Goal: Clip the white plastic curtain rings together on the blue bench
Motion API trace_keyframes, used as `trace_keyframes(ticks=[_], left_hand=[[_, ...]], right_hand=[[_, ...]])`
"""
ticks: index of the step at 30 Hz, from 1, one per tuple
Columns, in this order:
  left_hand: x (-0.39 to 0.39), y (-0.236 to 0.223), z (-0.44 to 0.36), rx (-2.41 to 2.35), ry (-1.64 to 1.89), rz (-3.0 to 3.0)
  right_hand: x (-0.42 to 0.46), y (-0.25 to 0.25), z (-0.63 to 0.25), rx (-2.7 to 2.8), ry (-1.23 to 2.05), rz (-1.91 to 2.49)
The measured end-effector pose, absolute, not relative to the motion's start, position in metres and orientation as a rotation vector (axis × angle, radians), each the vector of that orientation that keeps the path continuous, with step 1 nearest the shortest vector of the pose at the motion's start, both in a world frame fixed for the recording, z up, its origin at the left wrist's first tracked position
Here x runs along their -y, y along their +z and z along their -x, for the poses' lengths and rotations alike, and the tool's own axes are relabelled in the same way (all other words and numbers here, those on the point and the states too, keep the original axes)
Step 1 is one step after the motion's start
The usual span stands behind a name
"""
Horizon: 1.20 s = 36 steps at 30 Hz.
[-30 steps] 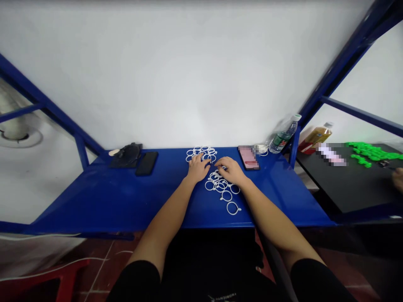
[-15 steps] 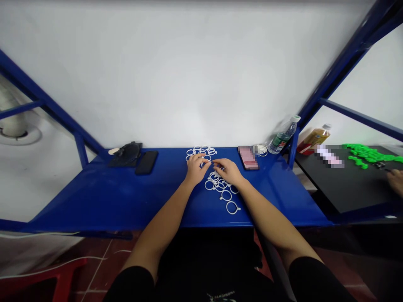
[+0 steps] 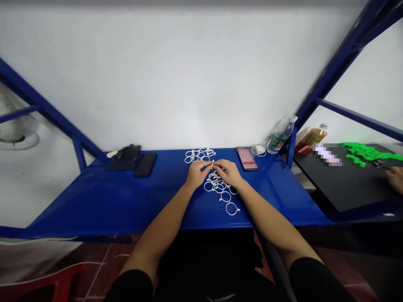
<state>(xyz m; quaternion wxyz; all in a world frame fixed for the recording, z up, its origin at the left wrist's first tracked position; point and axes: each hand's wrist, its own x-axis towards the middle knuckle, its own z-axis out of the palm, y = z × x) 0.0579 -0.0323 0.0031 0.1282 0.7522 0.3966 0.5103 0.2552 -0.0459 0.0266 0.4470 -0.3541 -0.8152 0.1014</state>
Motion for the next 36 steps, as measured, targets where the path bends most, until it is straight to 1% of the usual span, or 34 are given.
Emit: trace_keyframes(ticks=[5, 12, 22, 25, 29, 36], left_hand=[[0.034, 0.007, -0.058, -1.138, 1.464, -2.266], [0.036, 0.008, -0.056, -1.158, 1.355, -2.327], [0.031, 0.013, -0.049, -1.18, 1.267, -2.436], [0.026, 0.016, -0.039, -1.147, 1.208, -2.484], [0.024, 0.016, -0.034, -1.098, 1.097, -2.487], [0.026, 0.008, -0.038, -1.14, 0.976, -2.396]], right_hand=[[0.047, 0.026, -0.255, 2.007, 0.234, 0.893], [0.046, 0.024, -0.252, 2.031, 0.328, 0.916], [0.047, 0.032, -0.256, 2.075, 0.195, 1.04], [0.031, 0.039, -0.263, 2.033, 0.18, 1.134], [-0.007, 0.042, -0.263, 2.19, 0.169, 1.249], [-0.059, 0.028, -0.25, 2.438, 0.184, 1.528]])
